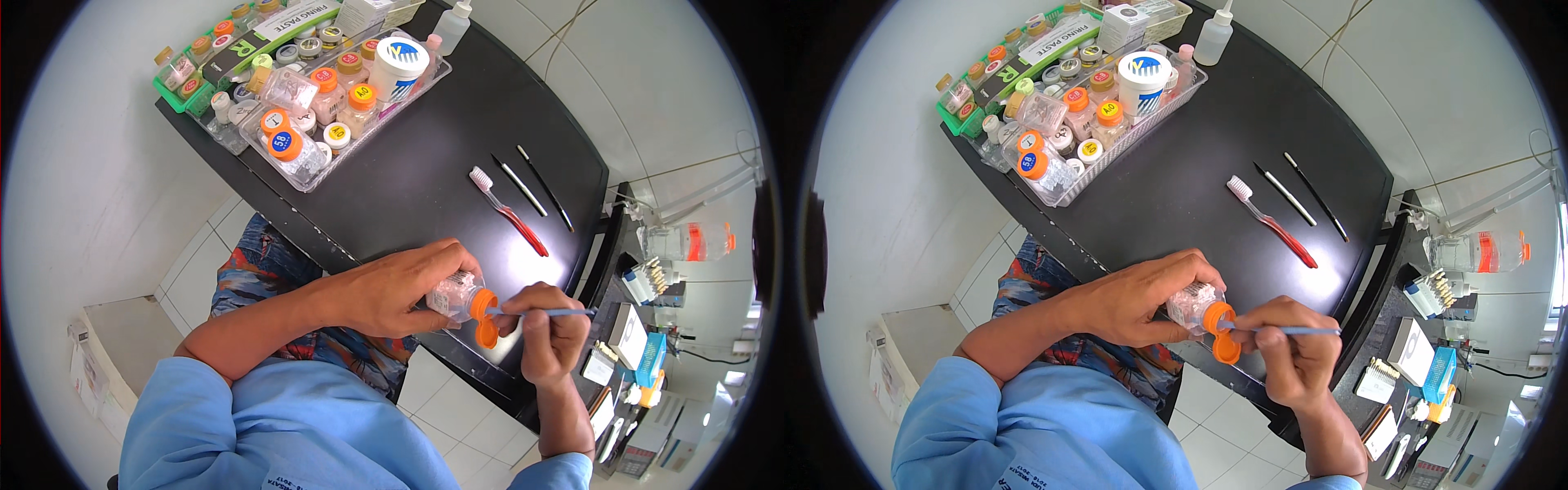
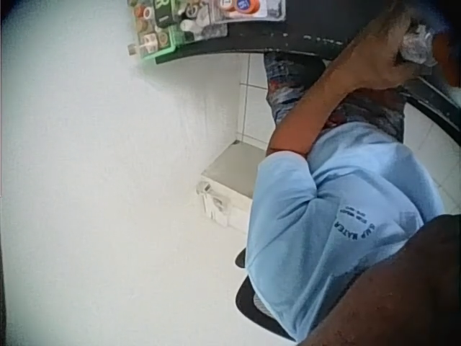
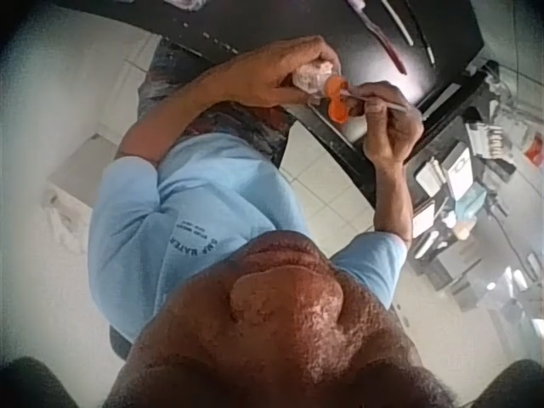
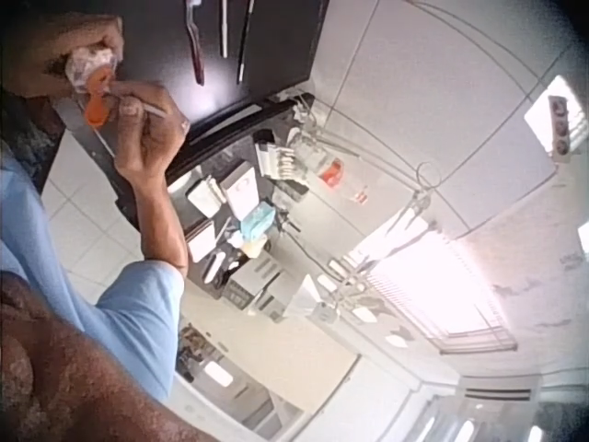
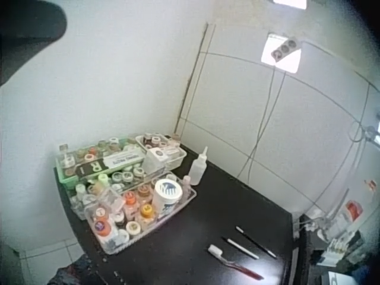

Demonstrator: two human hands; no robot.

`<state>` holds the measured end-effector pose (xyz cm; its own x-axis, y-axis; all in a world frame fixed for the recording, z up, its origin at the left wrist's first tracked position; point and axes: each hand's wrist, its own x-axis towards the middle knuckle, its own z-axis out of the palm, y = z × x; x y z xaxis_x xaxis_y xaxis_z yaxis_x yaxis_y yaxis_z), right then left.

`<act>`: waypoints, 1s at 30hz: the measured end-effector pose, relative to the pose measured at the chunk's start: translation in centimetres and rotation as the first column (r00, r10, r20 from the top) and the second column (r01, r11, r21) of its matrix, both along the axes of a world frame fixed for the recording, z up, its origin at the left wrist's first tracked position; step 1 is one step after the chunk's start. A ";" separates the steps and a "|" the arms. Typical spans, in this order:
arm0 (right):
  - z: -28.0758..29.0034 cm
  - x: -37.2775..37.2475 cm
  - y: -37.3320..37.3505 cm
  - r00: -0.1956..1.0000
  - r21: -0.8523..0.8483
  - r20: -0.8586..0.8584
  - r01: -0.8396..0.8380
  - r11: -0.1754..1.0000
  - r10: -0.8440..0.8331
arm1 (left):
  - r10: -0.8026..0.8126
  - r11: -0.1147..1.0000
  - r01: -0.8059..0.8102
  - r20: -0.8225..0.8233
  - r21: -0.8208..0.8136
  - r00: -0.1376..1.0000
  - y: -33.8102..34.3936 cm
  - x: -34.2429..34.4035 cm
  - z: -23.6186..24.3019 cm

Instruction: The recorder is applying dental porcelain or stain to a prosthetic crown using a fine brush and taking material from small containers.

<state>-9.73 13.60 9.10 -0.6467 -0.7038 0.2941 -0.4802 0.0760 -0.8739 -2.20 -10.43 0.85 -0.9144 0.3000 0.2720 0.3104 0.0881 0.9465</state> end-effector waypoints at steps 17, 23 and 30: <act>0.0 -0.3 0.2 0.960 -0.009 -0.275 0.049 0.999 -0.050 | 0.047 0.998 -0.049 -0.051 -0.047 0.998 0.0 0.0 -0.2; 0.7 -0.1 -0.4 0.937 0.139 -0.339 -0.041 0.989 0.087 | 0.105 0.994 -0.106 -0.016 -0.036 0.994 0.2 0.2 -0.3; 0.6 0.1 -0.3 0.936 0.074 -0.352 0.043 0.996 -0.015 | 0.023 0.998 -0.025 0.031 0.065 0.999 0.3 0.2 -0.6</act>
